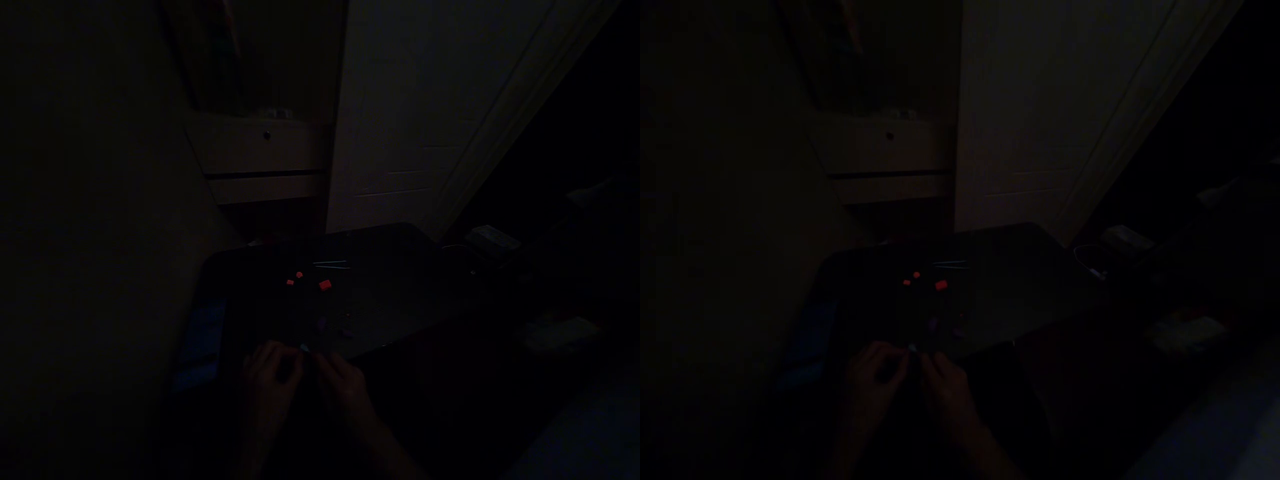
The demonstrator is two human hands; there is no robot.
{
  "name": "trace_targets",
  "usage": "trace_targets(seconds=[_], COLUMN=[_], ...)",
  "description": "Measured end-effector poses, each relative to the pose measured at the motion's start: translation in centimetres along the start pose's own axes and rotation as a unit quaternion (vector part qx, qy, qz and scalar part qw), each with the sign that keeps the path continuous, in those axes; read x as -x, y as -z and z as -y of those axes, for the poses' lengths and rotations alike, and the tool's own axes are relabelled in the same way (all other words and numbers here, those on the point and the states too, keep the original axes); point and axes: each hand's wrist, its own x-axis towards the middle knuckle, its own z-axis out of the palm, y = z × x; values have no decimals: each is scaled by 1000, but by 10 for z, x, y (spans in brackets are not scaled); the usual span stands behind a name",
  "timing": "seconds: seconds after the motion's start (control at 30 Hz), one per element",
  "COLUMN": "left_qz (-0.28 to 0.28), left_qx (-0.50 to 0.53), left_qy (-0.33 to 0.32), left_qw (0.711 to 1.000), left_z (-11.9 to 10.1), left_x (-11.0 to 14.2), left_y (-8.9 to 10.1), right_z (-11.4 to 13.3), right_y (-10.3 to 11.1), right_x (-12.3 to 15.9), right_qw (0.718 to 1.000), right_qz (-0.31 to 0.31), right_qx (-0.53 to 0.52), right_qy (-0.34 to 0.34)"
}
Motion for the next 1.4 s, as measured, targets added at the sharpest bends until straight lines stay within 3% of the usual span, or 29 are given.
trace_targets(seconds=[0.43,0.7,1.17,1.4], left_qz=[-2,2,17,39], left_qx=[7,15,53,72], left_qy=[-11,0,36,47], left_qw=[1000,1000,998,995], left_z=[3,3,1,0], left_x=[-1,-2,-6,-8], left_y=[1,1,6,12], right_z=[1,6,9,14], right_y=[1,5,12,10], right_x=[2,-10,-7,-7], right_qw=[1000,999,999,998], right_qz=[3,40,-6,6], right_qx=[-21,-15,-35,-44], right_qy=[7,-12,-41,-37])
